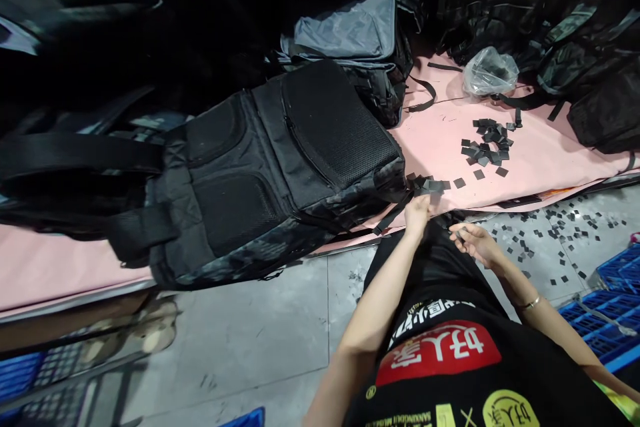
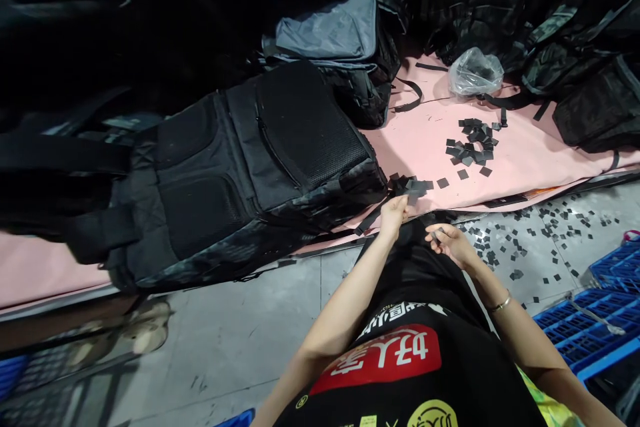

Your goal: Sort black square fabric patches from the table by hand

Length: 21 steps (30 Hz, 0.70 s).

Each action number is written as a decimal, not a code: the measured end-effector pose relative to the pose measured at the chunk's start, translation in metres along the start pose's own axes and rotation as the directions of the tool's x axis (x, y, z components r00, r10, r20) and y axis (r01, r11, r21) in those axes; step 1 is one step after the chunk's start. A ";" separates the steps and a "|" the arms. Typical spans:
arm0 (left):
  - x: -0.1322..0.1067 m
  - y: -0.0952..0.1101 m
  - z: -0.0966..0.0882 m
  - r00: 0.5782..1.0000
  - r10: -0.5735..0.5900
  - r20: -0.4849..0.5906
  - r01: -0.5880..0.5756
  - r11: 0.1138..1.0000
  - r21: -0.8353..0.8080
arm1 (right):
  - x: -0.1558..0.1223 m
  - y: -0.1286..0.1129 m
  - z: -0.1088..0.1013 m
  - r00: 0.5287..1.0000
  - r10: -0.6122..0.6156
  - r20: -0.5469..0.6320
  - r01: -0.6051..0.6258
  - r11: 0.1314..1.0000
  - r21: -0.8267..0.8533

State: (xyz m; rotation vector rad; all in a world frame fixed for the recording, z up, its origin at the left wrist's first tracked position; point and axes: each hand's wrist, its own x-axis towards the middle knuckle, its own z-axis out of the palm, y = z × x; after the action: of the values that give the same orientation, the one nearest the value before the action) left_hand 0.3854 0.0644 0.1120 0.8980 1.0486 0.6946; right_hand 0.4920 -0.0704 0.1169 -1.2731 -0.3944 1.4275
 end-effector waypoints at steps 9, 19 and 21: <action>-0.029 -0.033 -0.013 0.988 -0.057 0.145 0.053 0.998 0.033 | 0.008 0.015 -0.006 0.994 -0.022 -0.109 0.000 0.981 -0.195; -0.056 -0.022 -0.031 0.933 0.056 0.355 -0.211 0.885 0.414 | 0.015 0.020 0.008 0.959 0.176 0.224 -0.126 0.967 -0.221; -0.059 -0.022 -0.036 0.923 0.064 0.379 -0.252 0.844 0.473 | 0.010 0.022 0.006 0.944 0.206 0.258 -0.155 0.967 -0.204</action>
State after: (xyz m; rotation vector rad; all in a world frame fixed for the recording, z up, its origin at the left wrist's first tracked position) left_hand 0.3325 0.0150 0.1101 1.5341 0.8487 0.3630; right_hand 0.4775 -0.0664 0.0965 -1.2823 -0.6210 1.7689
